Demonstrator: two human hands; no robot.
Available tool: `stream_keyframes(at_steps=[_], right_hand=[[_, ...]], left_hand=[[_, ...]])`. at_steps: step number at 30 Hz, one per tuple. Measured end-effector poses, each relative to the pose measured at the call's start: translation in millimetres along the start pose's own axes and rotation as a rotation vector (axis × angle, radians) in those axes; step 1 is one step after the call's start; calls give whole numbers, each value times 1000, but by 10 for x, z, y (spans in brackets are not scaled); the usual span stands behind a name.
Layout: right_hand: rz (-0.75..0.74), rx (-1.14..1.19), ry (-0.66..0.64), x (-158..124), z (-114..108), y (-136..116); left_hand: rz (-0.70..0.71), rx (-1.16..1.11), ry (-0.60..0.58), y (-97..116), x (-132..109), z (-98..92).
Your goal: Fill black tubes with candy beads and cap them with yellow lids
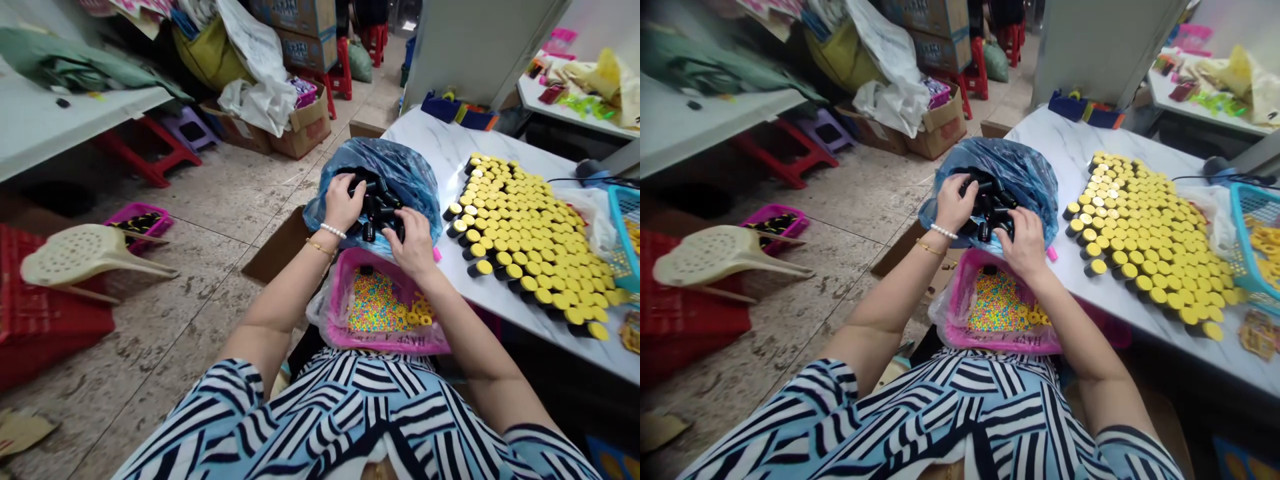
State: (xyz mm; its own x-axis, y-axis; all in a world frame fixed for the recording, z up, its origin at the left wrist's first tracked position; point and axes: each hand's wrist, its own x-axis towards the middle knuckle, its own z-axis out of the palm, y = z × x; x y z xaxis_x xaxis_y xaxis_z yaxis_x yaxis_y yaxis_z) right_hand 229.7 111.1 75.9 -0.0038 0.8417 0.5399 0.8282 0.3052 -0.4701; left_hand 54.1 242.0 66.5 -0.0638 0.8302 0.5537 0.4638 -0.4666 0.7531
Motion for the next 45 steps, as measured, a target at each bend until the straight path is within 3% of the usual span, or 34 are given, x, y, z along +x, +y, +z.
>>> stream_keyframes(at_steps=[2,5,10,17,20,27,31,35,38,42,45], right_hand=[[83,-84,-16,152,112,189],[192,-151,-69,322,179,328],[209,-179,-144,405,118,225],[103,-106,-60,-25,-63,-64],[19,-100,-9,-216,-130,-124],[-238,-89,236,-703,-55,-113],[-224,-208,187,-957,-99,-137],[-193,-159,52,-910,-332,-205],[-169,-69,-25,-542,-398,-110],[-125,-62,-167,61,-172,241],[-82,-111,-217,268,19,418]], left_hand=[[-34,14,-61,-115,38,148],[-5,21,-137,-71,-66,300],[23,-92,-163,180,-300,340],[33,-245,-123,467,-822,26],[71,-357,-182,476,-1010,-85],[339,-635,-374,285,-1209,-149],[341,-620,-429,402,-1304,-227],[267,-443,-289,462,-1127,-254],[129,-243,-174,266,-781,-94],[68,-107,-254,-25,-431,272],[59,9,-321,15,-387,417]])
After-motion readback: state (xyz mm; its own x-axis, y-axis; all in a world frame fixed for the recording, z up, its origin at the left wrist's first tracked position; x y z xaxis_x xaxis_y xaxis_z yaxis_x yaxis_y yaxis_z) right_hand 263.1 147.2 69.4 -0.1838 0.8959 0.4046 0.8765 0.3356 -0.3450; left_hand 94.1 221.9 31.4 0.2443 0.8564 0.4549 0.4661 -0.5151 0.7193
